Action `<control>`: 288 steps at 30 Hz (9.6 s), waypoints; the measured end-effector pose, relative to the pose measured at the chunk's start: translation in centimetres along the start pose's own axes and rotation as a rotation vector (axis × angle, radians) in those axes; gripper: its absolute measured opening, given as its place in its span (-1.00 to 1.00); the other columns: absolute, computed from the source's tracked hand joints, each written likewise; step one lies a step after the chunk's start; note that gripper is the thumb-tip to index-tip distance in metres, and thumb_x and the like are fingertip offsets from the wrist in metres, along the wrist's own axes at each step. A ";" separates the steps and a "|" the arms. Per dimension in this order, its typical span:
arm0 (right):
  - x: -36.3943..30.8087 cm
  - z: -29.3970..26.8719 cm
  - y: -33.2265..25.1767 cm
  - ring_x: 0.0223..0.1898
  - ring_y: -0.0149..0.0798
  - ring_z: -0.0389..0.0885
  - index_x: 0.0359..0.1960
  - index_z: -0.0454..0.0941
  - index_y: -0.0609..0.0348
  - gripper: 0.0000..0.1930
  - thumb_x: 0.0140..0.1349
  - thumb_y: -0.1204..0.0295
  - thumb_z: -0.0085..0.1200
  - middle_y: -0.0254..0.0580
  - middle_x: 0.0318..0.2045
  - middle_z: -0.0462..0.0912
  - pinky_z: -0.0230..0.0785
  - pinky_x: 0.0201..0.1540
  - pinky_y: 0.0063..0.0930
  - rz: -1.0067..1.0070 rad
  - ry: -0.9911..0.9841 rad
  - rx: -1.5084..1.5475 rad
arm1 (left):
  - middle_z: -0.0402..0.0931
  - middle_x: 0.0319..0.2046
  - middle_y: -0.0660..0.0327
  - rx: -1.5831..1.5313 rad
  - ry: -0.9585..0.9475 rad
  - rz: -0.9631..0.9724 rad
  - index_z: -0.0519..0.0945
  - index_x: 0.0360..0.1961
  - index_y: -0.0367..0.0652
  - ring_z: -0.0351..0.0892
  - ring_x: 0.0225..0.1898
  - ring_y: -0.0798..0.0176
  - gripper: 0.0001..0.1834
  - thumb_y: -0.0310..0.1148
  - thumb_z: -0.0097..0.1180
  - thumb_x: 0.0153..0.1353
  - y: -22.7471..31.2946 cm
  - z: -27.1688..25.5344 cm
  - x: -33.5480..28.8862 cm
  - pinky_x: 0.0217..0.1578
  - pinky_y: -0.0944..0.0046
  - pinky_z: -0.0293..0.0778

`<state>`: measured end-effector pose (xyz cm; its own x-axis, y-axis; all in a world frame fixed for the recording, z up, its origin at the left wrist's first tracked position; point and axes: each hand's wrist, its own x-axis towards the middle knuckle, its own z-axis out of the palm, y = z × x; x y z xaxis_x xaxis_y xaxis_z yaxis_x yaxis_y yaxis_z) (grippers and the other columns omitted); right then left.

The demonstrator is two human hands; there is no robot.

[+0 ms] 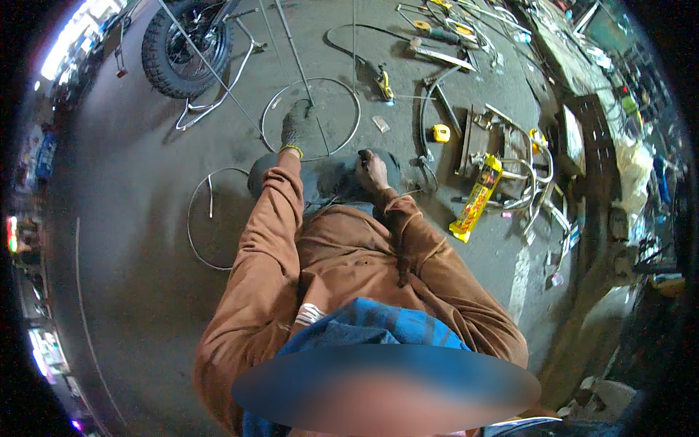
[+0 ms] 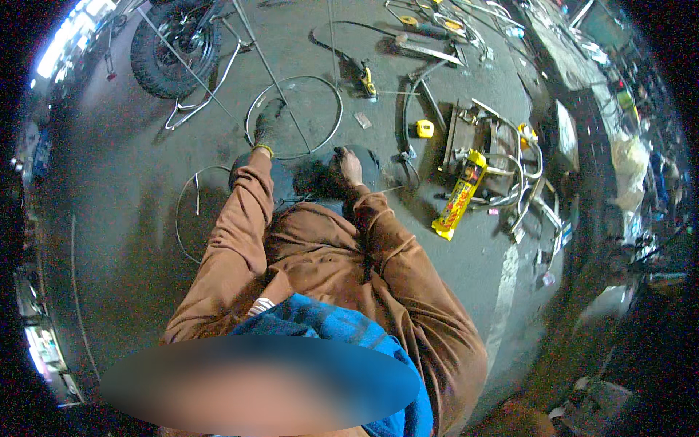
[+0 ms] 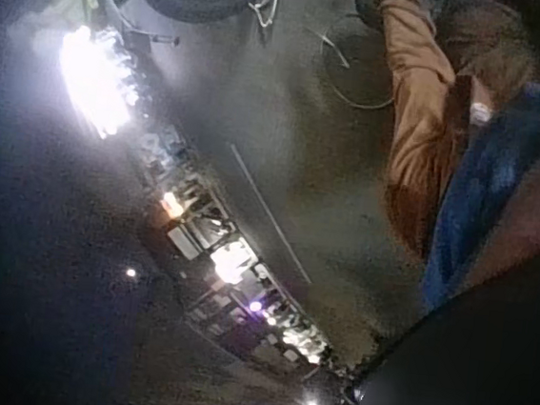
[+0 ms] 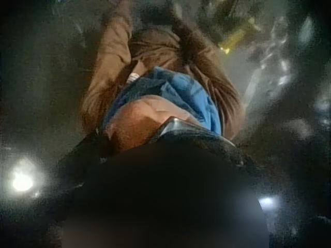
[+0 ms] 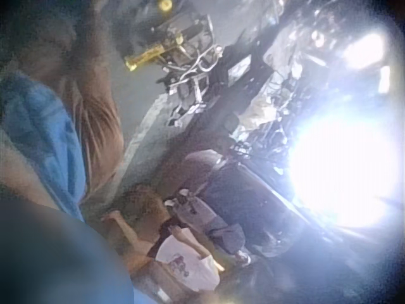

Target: The person marks several metal rods with a white marker while kneeling on the workshop floor. They pick up each rod, apply a mark, and place it back down, repeating the process for multiple rods.

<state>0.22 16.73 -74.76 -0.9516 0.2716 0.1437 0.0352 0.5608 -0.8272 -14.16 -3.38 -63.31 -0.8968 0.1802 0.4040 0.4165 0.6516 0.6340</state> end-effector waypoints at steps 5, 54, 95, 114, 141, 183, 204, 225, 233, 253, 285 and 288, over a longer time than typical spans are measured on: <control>-0.8 0.3 -1.0 -0.11 0.26 0.66 -0.08 0.63 0.23 -0.69 0.22 0.33 0.07 0.27 -0.14 0.66 0.52 -0.05 -0.04 0.002 0.040 -0.009 | 0.65 -0.13 -0.06 0.087 -0.100 -0.165 0.61 -0.03 -0.14 0.61 -0.09 -0.22 -0.62 -0.07 0.09 0.34 2.5 -2.1 0.1 -0.09 -0.05 0.50; -1.3 -1.1 -1.6 -0.20 0.33 0.62 -0.22 0.62 0.23 -0.72 0.26 0.24 0.08 0.26 -0.30 0.65 0.49 -0.17 0.01 -0.073 -0.021 0.026 | 0.54 0.08 -0.20 0.513 -0.308 -0.451 0.66 -0.10 -0.25 0.51 0.12 -0.28 -0.52 -0.02 0.04 0.26 -6.7 -7.6 -10.4 0.16 -0.11 0.44; -1.0 -3.9 -0.5 -0.14 0.25 0.66 -0.05 0.64 0.14 -0.66 0.32 0.19 0.02 0.15 -0.25 0.71 0.51 -0.07 0.01 -0.041 -0.033 -0.083 | 0.62 -0.08 -0.06 0.285 0.039 -0.358 0.66 -0.10 -0.10 0.58 -0.01 -0.20 -0.66 -0.13 0.05 0.27 -3.3 -6.8 -12.0 0.01 -0.10 0.50; 2.1 -7.4 4.0 0.00 0.21 0.62 0.04 0.59 0.18 -0.53 0.25 0.09 0.20 0.19 -0.08 0.66 0.48 0.06 -0.06 -0.092 -0.151 -0.227 | 0.55 -0.14 -0.21 0.513 0.097 -0.460 0.54 -0.10 -0.29 0.52 -0.07 -0.31 -0.67 -0.23 0.03 0.29 -1.9 -11.3 -16.3 -0.08 -0.21 0.42; 0.2 -8.1 4.8 -0.07 0.07 0.67 0.05 0.61 0.29 -0.54 0.41 0.12 -0.03 0.13 -0.15 0.71 0.45 0.06 -0.21 0.285 -0.124 0.117 | 0.38 0.25 -0.23 0.154 0.022 -0.545 0.34 0.31 -0.38 0.35 0.29 -0.26 -0.30 0.05 -0.04 0.42 -2.8 -12.1 -18.9 0.32 -0.04 0.26; 17.4 -12.1 -13.3 -0.27 0.08 0.73 -0.11 0.63 0.25 -0.67 0.32 0.22 0.07 0.14 -0.31 0.72 0.53 -0.18 -0.14 0.070 -0.102 -0.053 | 0.61 -0.04 -0.21 0.311 -0.604 -0.636 0.59 0.04 -0.26 0.59 0.04 -0.26 -0.39 0.12 -0.01 0.33 -5.1 -17.2 -4.4 0.06 -0.12 0.43; -17.6 -33.5 -27.4 -0.24 0.27 0.68 -0.35 0.67 0.17 -0.56 0.20 -0.01 0.10 0.14 -0.35 0.71 0.51 -0.20 0.06 0.840 -0.291 -0.600 | 0.62 -0.01 -0.15 0.435 -0.721 -1.069 0.54 0.06 -0.30 0.60 0.06 -0.20 -0.36 0.11 -0.04 0.27 3.2 -47.5 -21.6 0.06 -0.07 0.48; 28.2 -28.7 -43.5 -0.49 -0.37 0.41 -0.25 0.55 0.33 -0.55 0.51 0.12 -0.15 -0.24 -0.53 0.51 0.31 -0.43 -0.41 0.497 0.050 0.341 | 0.56 0.03 -0.24 0.643 -0.348 -0.491 0.48 0.21 -0.16 0.54 0.04 -0.38 -0.26 0.26 -0.23 0.35 4.5 -38.7 41.7 0.05 -0.21 0.44; 28.4 -26.2 -44.6 -0.55 -0.46 0.34 -0.19 0.58 0.26 -0.57 0.54 0.13 -0.19 -0.37 -0.57 0.45 0.29 -0.49 -0.49 0.619 0.146 0.343 | 0.58 -0.02 -0.20 0.662 -0.469 -0.346 0.51 0.17 -0.17 0.55 0.00 -0.34 -0.35 0.16 -0.22 0.39 3.4 -35.7 44.1 0.02 -0.18 0.46; 31.8 -25.3 -44.9 -0.44 -0.45 0.33 -0.21 0.54 0.26 -0.56 0.56 0.12 -0.23 -0.33 -0.44 0.49 0.22 -0.42 -0.47 0.797 0.254 0.319 | 0.61 -0.15 -0.28 0.427 -0.353 -0.485 0.60 0.00 -0.28 0.61 -0.23 -0.38 -0.53 -0.06 -0.14 0.51 1.3 -35.9 40.1 -0.21 -0.20 0.50; 34.8 -27.0 -46.2 -0.66 -0.49 0.32 0.09 0.46 0.42 -0.48 0.55 0.07 -0.13 -0.48 -0.66 0.28 0.35 -0.54 -0.48 0.795 0.214 0.295 | 0.66 -0.22 -0.01 0.331 -0.365 -0.549 0.59 0.02 -0.18 0.66 -0.25 -0.11 -0.67 -0.19 -0.01 0.43 5.0 -38.9 35.1 -0.27 0.02 0.56; 36.0 -27.2 -46.1 -0.65 -0.51 0.33 0.10 0.46 0.42 -0.48 0.55 0.08 -0.15 -0.48 -0.63 0.29 0.36 -0.54 -0.49 0.817 0.209 0.272 | 0.66 -0.22 -0.02 0.311 -0.347 -0.726 0.59 -0.01 -0.21 0.67 -0.26 -0.08 -0.65 -0.16 0.01 0.43 5.4 -39.0 33.4 -0.29 0.04 0.55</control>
<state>-27.36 21.95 -16.69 -0.5847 0.6583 -0.4741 0.5803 -0.0690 -0.8114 -36.05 -22.57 -20.68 -0.9412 -0.1771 -0.2876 -0.2916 0.8556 0.4277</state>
